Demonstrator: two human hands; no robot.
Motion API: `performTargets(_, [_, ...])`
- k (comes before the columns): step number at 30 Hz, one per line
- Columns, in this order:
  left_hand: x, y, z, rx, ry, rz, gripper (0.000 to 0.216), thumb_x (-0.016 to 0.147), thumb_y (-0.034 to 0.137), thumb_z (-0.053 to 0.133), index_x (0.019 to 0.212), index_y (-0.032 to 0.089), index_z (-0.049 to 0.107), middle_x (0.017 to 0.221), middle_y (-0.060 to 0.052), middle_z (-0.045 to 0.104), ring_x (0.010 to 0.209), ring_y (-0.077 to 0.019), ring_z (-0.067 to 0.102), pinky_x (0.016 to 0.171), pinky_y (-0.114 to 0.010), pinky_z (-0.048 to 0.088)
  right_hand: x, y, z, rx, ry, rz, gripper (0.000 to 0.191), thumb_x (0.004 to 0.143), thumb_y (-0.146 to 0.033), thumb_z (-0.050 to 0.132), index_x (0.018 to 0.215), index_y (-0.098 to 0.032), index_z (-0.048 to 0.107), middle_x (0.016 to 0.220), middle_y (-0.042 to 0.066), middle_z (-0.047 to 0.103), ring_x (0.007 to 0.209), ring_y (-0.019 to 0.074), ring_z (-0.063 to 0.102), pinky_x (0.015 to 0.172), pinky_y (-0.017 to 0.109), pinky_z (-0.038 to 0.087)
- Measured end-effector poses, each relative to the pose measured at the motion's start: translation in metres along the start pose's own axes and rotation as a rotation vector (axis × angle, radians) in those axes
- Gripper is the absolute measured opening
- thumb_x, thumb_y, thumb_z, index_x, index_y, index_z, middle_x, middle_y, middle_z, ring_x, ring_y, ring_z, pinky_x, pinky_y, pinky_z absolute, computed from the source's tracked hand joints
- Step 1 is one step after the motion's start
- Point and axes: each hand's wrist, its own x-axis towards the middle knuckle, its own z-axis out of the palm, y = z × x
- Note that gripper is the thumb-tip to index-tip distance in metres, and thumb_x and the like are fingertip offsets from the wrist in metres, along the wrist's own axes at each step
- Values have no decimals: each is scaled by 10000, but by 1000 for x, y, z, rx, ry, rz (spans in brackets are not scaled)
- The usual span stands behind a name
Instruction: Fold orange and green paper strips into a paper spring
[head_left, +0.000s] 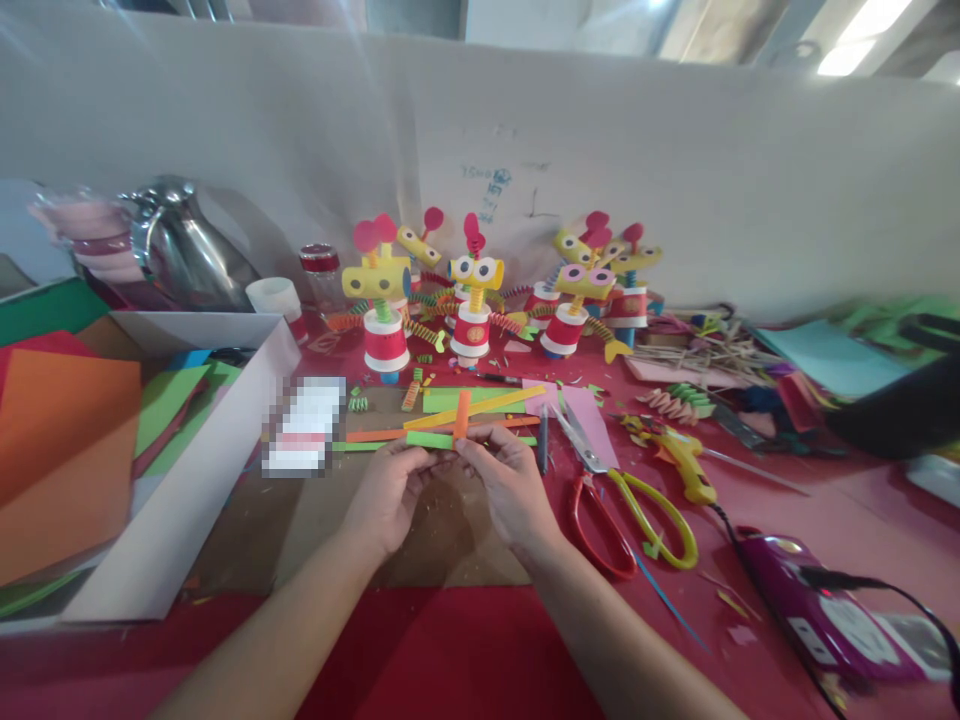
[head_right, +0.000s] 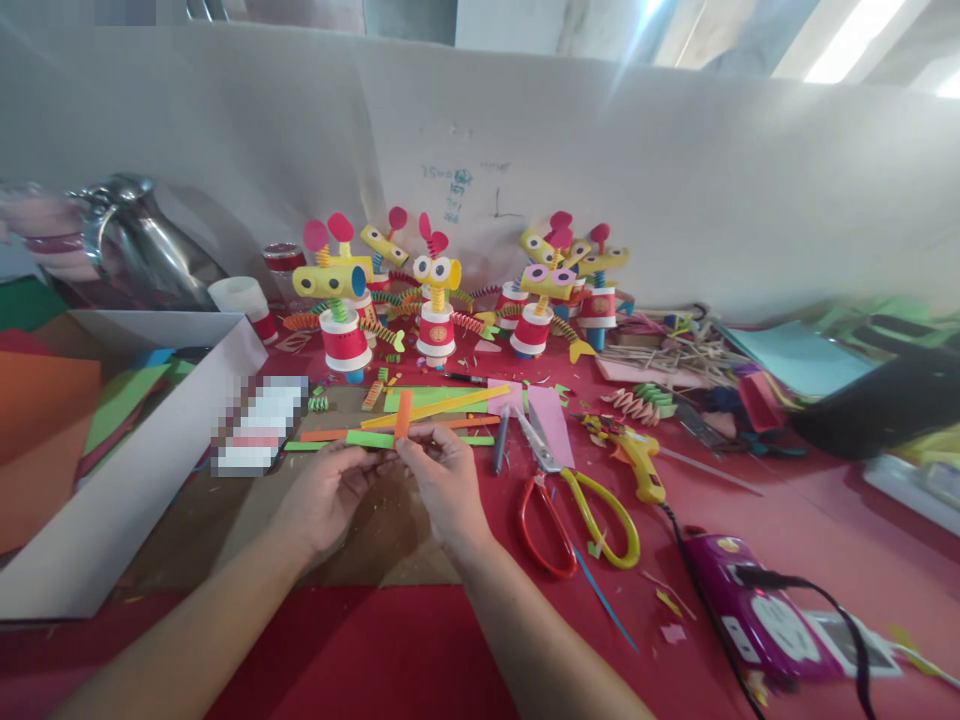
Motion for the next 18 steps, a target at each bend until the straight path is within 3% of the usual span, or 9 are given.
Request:
performTargets(7, [-1,-2,-1,-38,7,11,169,598,83,694,749,151,727,706,-25,729,658,-141,652,683,-265,489,0,0,-1,7,16,19,85,678,-248,720,709,-193,663,640,-31,614,573,98,498,561,236,386])
performTargets(14, [4,-5,-6,-87,-41,-52,202,655,148,775,853,158,737,834,-57,747,780,-165,675,812,-315,504,1,-1,-1,51,24,46,90,659,-243,728,700,-191,667,629,-37,596,559,88,473,551,229,371])
performTargets(18, [1,-4,-4,-38,-47,-40,237,612,128,803,837,160,736,808,-41,738,744,-145,657,779,-281,489,2,0,-2,15,40,30,97,661,-247,724,703,-188,660,631,-33,590,555,90,471,544,227,374])
